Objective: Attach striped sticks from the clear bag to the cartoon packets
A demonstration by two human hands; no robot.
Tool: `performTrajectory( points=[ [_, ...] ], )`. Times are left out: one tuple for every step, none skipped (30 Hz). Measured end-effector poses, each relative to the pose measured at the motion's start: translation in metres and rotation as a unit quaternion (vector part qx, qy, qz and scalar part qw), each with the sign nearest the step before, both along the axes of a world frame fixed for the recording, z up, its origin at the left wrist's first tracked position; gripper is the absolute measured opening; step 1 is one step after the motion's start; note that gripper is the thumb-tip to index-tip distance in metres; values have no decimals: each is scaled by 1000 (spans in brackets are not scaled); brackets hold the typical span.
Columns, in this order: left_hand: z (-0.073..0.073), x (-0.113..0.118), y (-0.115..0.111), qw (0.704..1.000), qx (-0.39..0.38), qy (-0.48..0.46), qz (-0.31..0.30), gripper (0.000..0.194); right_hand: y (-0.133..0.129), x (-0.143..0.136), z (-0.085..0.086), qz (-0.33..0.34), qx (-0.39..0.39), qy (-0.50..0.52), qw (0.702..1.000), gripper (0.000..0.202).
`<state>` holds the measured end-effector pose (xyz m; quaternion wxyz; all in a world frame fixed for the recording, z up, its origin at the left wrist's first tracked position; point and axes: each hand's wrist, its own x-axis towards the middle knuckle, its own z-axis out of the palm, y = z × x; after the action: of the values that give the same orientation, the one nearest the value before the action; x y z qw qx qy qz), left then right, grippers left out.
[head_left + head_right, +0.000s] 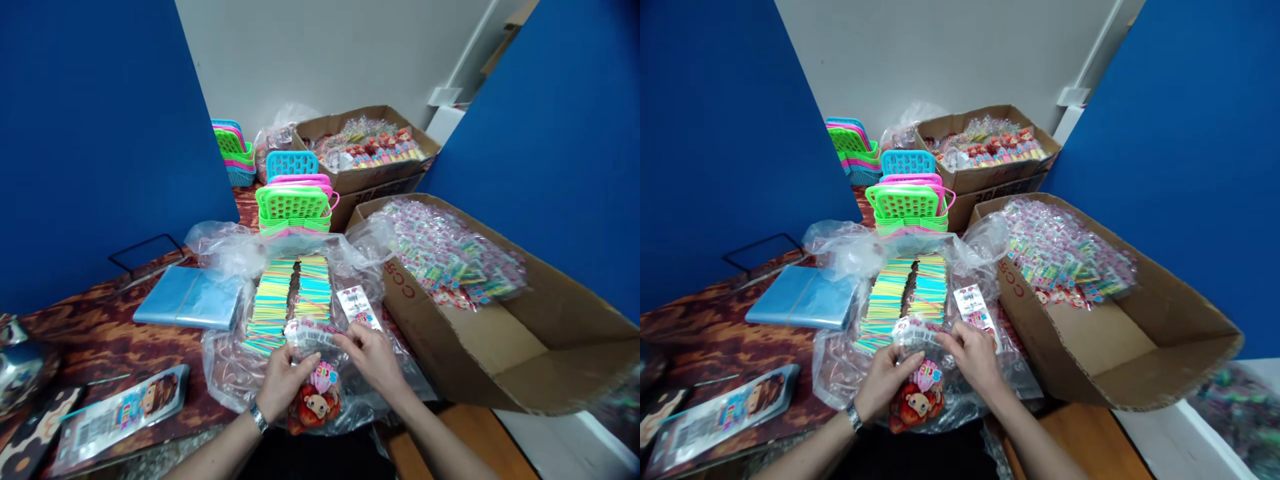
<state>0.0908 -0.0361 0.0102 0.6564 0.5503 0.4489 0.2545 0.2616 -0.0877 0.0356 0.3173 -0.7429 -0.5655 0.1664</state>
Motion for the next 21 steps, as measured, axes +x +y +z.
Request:
performTrajectory(
  points=[
    [0,1,-1,1000,-9,2,11,28,-1,0,0,-2,15,-17,1000,41],
    [-1,3,-2,1000,-14,5,20,29,-2,-1,1,-2,27,-30,999,41],
    [-1,4,-3,999,-17,7,26,30,-2,0,1,-1,37,-37,999,41],
    [-1,4,-3,999,-15,10,27,30,-3,0,2,2,43,-40,998,41],
    [-1,5,-3,1000,-9,13,25,30,-3,0,2,5,44,-40,998,41],
    [-1,5,-2,1000,-2,16,19,30,-3,1,3,11,41,-37,998,40],
    [-1,4,-2,1000,5,18,11,30,-3,1,3,18,36,-32,999,38],
    [-1,4,-1,1000,10,17,2,30,-3,2,3,27,29,-24,999,36],
    [-2,3,0,1000,14,13,-6,30,-3,2,4,38,21,-14,999,34],
    [-2,2,1,1000,18,7,-11,31,-3,2,4,50,14,-2,999,32],
    [-2,1,1,1000,21,1,-13,31,-4,2,5,60,9,10,998,30],
    [-2,1,2,1000,25,-4,-14,31,-4,2,5,70,5,23,997,29],
    [-1,1,2,999,28,-7,-14,31,-4,2,5,78,0,40,996,27],
    [-1,1,3,999,29,-11,-15,31,-4,2,4,81,-6,63,995,26],
    [1,1,3,999,26,-15,-19,31,-4,3,3,75,-11,92,993,24],
    [2,2,3,999,19,-23,-25,31,-4,4,1,62,-10,127,990,22],
    [3,2,4,999,12,-34,-32,31,-4,5,-2,44,-4,165,985,25],
    [4,3,4,998,7,-48,-38,31,-5,6,-5,23,8,201,979,32],
    [5,3,4,997,5,-62,-44,31,-5,7,-8,8,19,229,973,40],
    [6,3,4,996,7,-75,-49,31,-6,7,-11,2,23,248,968,45],
    [5,4,4,995,13,-81,-56,31,-6,6,-14,6,17,255,967,45]
  ],
)
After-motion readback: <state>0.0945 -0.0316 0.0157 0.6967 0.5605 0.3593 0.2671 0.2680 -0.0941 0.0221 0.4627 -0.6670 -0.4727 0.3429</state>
